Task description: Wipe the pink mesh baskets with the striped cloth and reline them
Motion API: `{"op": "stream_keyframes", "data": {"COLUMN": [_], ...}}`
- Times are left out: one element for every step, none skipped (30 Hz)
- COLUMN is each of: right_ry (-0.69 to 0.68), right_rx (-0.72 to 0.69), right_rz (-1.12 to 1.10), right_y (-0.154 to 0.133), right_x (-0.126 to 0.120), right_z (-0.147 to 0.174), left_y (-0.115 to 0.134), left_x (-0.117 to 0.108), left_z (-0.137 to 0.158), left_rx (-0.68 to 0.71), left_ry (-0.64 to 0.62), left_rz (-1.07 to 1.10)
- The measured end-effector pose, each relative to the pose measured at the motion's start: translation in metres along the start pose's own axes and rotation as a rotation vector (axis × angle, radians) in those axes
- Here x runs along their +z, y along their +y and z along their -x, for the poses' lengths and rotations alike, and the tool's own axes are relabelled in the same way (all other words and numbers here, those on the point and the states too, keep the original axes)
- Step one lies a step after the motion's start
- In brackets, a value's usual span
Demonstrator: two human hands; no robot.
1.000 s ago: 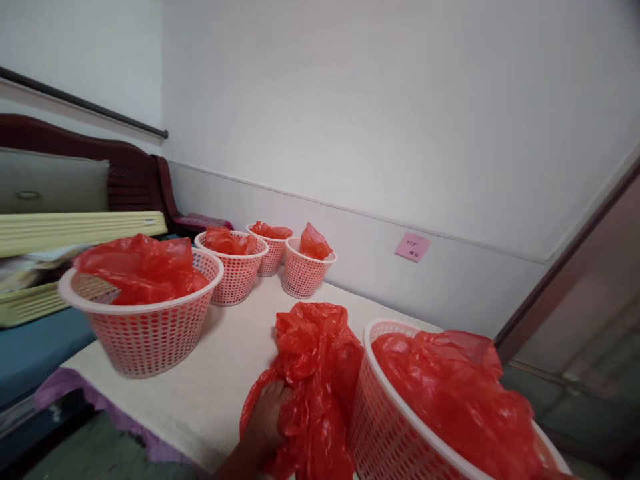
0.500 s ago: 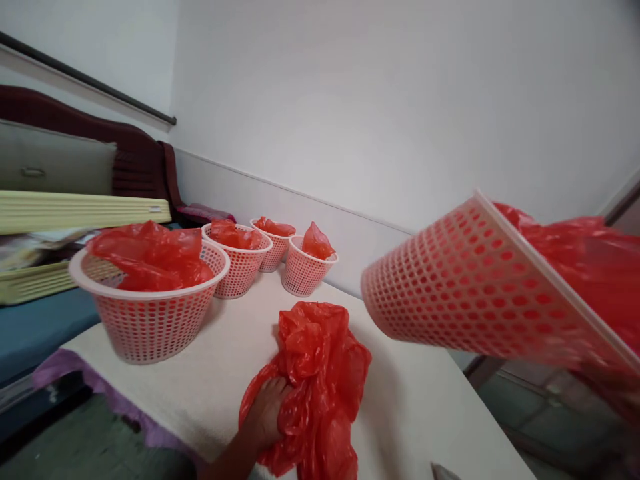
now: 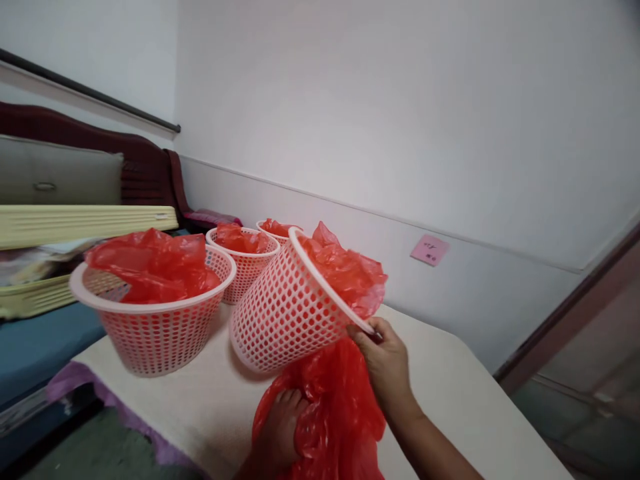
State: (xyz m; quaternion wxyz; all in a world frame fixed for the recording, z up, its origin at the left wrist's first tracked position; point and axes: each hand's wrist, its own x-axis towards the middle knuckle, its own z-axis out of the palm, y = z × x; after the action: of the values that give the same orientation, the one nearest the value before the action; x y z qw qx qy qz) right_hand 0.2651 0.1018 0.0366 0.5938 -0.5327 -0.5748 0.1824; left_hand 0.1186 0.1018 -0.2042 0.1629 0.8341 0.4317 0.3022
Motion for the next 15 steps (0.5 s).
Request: {"op": "stream_keyframes", "data": {"right_ry": [-0.016, -0.028, -0.039, -0.046, -0.047, -0.044, -0.042, -0.041, -0.041, -0.042, -0.045, -0.046, -0.047, -0.047, -0.047], "right_rx": [-0.019, -0.036, -0.053, -0.072, -0.092, -0.114, -0.139, -0.17, -0.201, -0.231, -0.257, -0.279, -0.296, -0.308, -0.316], "right_rz": [0.044, 0.087, 0.128, 0.166, 0.2, 0.228, 0.251, 0.275, 0.298, 0.318, 0.335, 0.348, 0.356, 0.362, 0.366], "right_y": [0.009, 0.017, 0.024, 0.03, 0.036, 0.041, 0.044, 0.048, 0.051, 0.053, 0.056, 0.058, 0.06, 0.062, 0.064], "right_x": [0.008, 0.015, 0.023, 0.029, 0.036, 0.041, 0.047, 0.051, 0.055, 0.059, 0.063, 0.067, 0.07, 0.073, 0.077], "right_z": [0.001, 0.0, -0.001, -0.003, -0.005, -0.008, -0.01, -0.013, -0.016, -0.019, -0.022, -0.024, -0.027, -0.03, -0.033], "left_y": [-0.001, -0.002, -0.003, -0.004, -0.006, -0.007, -0.008, -0.01, -0.011, -0.013, -0.014, -0.015, -0.016, -0.017, -0.018], "left_x": [0.0, 0.001, 0.002, 0.003, 0.004, 0.006, 0.007, 0.009, 0.011, 0.013, 0.014, 0.015, 0.016, 0.017, 0.018], "left_z": [0.0, 0.0, 0.0, 0.0, 0.0, -0.001, -0.001, -0.001, -0.001, -0.001, -0.001, -0.001, -0.001, -0.001, -0.002], "left_rx": [-0.012, -0.023, -0.031, -0.035, -0.036, -0.036, -0.037, -0.04, -0.041, -0.042, -0.042, -0.043, -0.045, -0.045, -0.046], "left_ry": [-0.01, -0.019, -0.028, -0.036, -0.043, -0.049, -0.053, -0.055, -0.056, -0.055, -0.054, -0.052, -0.052, -0.054, -0.056], "left_rz": [0.006, 0.012, 0.017, 0.022, 0.026, 0.029, 0.029, 0.029, 0.028, 0.027, 0.025, 0.022, 0.019, 0.016, 0.012]}}
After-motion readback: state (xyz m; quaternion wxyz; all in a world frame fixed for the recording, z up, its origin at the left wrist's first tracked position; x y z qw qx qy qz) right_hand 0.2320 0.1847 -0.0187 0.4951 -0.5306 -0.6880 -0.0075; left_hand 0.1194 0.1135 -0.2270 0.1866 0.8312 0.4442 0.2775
